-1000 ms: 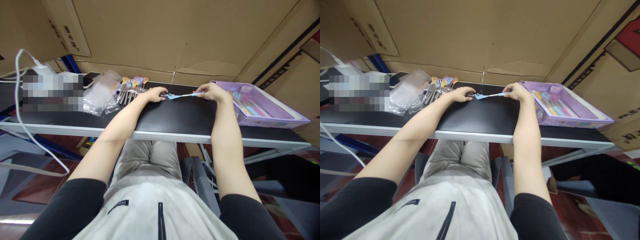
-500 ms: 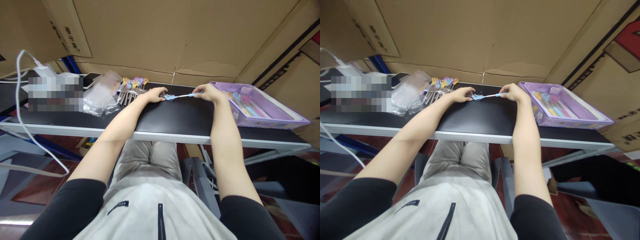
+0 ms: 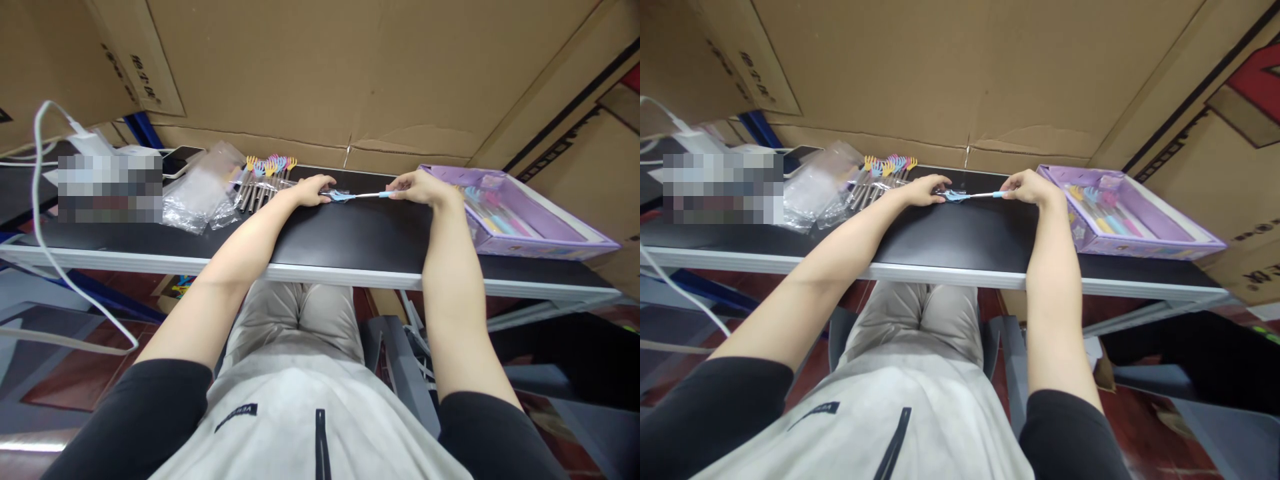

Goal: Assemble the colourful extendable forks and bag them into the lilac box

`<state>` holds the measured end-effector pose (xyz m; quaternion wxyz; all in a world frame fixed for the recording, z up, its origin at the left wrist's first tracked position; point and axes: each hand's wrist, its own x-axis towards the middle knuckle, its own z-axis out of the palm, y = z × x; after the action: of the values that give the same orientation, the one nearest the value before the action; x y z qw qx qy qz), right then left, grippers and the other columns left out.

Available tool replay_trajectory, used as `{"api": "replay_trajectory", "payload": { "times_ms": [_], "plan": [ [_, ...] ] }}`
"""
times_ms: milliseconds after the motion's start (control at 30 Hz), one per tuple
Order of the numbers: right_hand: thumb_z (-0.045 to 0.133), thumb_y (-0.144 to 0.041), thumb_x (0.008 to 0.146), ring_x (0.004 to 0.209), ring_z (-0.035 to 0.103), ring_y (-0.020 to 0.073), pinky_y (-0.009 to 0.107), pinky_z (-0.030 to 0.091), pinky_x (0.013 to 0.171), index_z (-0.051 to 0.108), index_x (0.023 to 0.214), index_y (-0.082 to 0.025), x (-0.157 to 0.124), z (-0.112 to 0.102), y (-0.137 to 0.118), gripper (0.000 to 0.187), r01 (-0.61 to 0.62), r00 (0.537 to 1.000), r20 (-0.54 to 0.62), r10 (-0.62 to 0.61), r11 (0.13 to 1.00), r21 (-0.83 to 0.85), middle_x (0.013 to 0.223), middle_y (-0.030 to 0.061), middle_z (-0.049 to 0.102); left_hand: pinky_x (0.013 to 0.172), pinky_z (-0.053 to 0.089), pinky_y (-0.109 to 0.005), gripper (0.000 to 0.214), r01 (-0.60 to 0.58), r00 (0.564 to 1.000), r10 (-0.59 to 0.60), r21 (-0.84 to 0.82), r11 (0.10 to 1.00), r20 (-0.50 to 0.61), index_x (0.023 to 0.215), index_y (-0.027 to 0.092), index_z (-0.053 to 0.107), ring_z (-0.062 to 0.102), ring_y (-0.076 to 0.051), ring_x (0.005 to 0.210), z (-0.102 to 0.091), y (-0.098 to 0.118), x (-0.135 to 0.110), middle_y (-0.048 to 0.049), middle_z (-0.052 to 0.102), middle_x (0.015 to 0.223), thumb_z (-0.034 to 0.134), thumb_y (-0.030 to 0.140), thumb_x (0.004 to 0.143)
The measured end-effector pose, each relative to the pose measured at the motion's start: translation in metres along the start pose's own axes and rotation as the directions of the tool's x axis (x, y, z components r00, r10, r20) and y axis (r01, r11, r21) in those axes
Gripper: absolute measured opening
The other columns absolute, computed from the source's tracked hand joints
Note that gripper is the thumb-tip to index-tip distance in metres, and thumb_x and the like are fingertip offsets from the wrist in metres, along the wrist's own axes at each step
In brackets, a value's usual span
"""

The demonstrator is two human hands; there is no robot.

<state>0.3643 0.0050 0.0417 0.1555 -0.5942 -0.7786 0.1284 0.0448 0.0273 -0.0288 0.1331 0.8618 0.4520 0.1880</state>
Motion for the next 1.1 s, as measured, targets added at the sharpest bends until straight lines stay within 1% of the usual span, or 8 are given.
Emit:
{"api": "replay_trajectory", "payload": {
  "times_ms": [167,367,500,567,733,900,1000,1100],
  "plan": [
    [0.092,-0.066,0.067,0.086,0.067,0.0232,0.037,0.055,0.081,0.083,0.085,-0.022,-0.001,0.000,-0.001,0.048,0.002,1.000,-0.009,-0.002,1.000,-0.004,0.085,0.0060,0.076,0.123,0.040,-0.053,0.068,-0.018,1.000,0.018,-0.001,1.000,-0.002,0.151,0.027,0.056,0.059,-0.034,0.140,0.001,-0.001,0.000,-0.0149,0.062,0.150,0.077,0.039,0.087],
    [0.091,-0.059,0.071,0.086,0.068,0.0228,0.037,0.054,0.083,0.083,0.087,-0.023,-0.003,0.006,-0.017,0.040,0.029,1.000,-0.001,-0.029,1.000,0.007,0.084,0.0055,0.075,0.123,0.040,-0.054,0.068,-0.008,1.000,0.008,-0.005,1.000,0.005,0.152,0.024,0.056,0.059,-0.035,0.140,0.000,0.000,0.001,-0.0164,0.061,0.152,0.075,0.041,0.088],
    [0.090,-0.055,0.074,0.091,0.068,0.0245,0.037,0.055,0.086,0.083,0.087,-0.023,0.002,0.018,-0.024,0.035,0.055,0.998,-0.026,-0.054,0.997,0.056,0.091,0.0065,0.078,0.122,0.041,-0.051,0.070,-0.017,1.000,0.017,-0.014,1.000,-0.002,0.151,0.025,0.056,0.059,-0.034,0.139,0.000,0.001,0.000,-0.0146,0.062,0.151,0.076,0.040,0.086],
    [0.089,-0.055,0.074,0.092,0.069,0.0249,0.037,0.056,0.086,0.084,0.088,-0.024,0.006,0.024,-0.026,0.035,0.064,0.998,-0.031,-0.062,0.996,0.068,0.091,0.0067,0.078,0.122,0.042,-0.050,0.071,-0.001,1.000,0.001,-0.015,1.000,0.000,0.151,0.026,0.057,0.060,-0.033,0.139,-0.001,0.004,0.000,-0.0138,0.064,0.150,0.077,0.038,0.085],
    [0.086,-0.051,0.077,0.091,0.069,0.0249,0.038,0.056,0.087,0.085,0.097,-0.023,0.018,0.042,-0.029,0.034,0.093,0.995,-0.052,-0.089,0.993,0.075,0.092,0.0066,0.078,0.120,0.042,-0.049,0.070,0.026,1.000,-0.026,-0.007,1.000,0.002,0.151,0.023,0.057,0.060,-0.033,0.138,-0.001,0.009,-0.002,-0.0153,0.064,0.150,0.076,0.031,0.084],
    [0.082,-0.042,0.082,0.096,0.070,0.0261,0.040,0.056,0.095,0.085,0.105,-0.020,0.024,0.056,-0.035,0.032,0.166,0.984,-0.073,-0.160,0.982,0.084,0.101,0.0095,0.080,0.119,0.044,-0.048,0.068,-0.001,1.000,0.001,-0.013,1.000,-0.014,0.150,0.023,0.058,0.062,-0.033,0.136,0.003,0.004,0.001,-0.0144,0.065,0.149,0.077,0.034,0.085],
    [0.082,-0.041,0.084,0.099,0.071,0.0270,0.041,0.056,0.097,0.084,0.106,-0.020,0.027,0.064,-0.040,0.030,0.195,0.979,-0.081,-0.189,0.978,0.070,0.105,0.0108,0.081,0.118,0.045,-0.047,0.068,-0.018,1.000,0.018,-0.012,1.000,-0.021,0.150,0.024,0.058,0.062,-0.032,0.135,0.005,0.001,0.004,-0.0134,0.066,0.148,0.078,0.037,0.085],
    [0.081,-0.037,0.086,0.103,0.072,0.0277,0.042,0.055,0.100,0.084,0.106,-0.020,0.031,0.072,-0.043,0.027,0.223,0.970,-0.110,-0.217,0.973,0.052,0.110,0.0113,0.081,0.118,0.045,-0.046,0.066,-0.029,0.999,0.029,0.002,1.000,-0.031,0.149,0.025,0.059,0.062,-0.031,0.136,0.006,0.000,0.006,-0.0123,0.066,0.150,0.077,0.034,0.086]
  ]
}}
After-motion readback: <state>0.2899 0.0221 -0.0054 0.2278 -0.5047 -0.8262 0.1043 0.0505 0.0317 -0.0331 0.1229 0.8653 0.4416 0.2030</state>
